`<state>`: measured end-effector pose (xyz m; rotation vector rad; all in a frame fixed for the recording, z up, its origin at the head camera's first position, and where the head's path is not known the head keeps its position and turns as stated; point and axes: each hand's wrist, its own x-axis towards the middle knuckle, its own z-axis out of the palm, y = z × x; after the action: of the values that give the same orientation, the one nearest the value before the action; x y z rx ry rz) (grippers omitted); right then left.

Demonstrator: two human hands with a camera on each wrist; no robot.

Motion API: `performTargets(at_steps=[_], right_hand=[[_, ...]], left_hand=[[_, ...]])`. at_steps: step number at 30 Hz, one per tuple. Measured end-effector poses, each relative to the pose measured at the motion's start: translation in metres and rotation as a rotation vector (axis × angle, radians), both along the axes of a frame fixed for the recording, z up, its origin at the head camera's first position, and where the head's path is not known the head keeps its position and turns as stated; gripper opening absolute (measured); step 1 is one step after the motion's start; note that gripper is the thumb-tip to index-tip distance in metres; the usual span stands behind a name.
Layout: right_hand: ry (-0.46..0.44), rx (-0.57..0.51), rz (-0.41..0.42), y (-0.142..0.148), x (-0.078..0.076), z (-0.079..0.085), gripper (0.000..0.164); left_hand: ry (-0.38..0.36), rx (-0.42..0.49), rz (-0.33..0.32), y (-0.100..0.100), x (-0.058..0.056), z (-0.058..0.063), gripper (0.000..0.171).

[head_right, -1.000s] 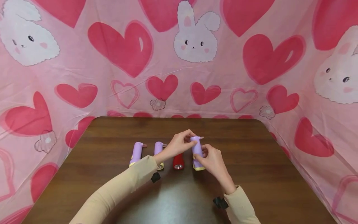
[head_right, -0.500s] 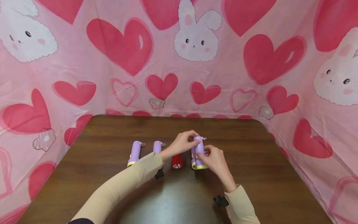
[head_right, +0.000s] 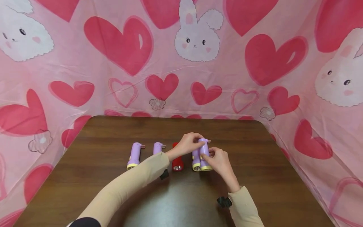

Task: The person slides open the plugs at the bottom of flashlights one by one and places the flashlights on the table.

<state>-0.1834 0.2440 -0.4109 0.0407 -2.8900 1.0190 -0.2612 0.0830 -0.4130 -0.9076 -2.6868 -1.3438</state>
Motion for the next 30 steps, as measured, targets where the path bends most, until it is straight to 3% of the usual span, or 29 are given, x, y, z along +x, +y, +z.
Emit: performTargets(at_steps=[12,30], right_hand=[[-0.003,0.014,-0.024,0.01,-0.001,-0.004,0.042],[-0.007,0.043,-0.048,0.023,-0.005,-0.011,0.04]], left_hand=[[-0.024,-0.022,0.001,0.014,-0.008,-0.008,0.027],[-0.024,-0.06,0.0,0.03,-0.01,-0.008,0.027]])
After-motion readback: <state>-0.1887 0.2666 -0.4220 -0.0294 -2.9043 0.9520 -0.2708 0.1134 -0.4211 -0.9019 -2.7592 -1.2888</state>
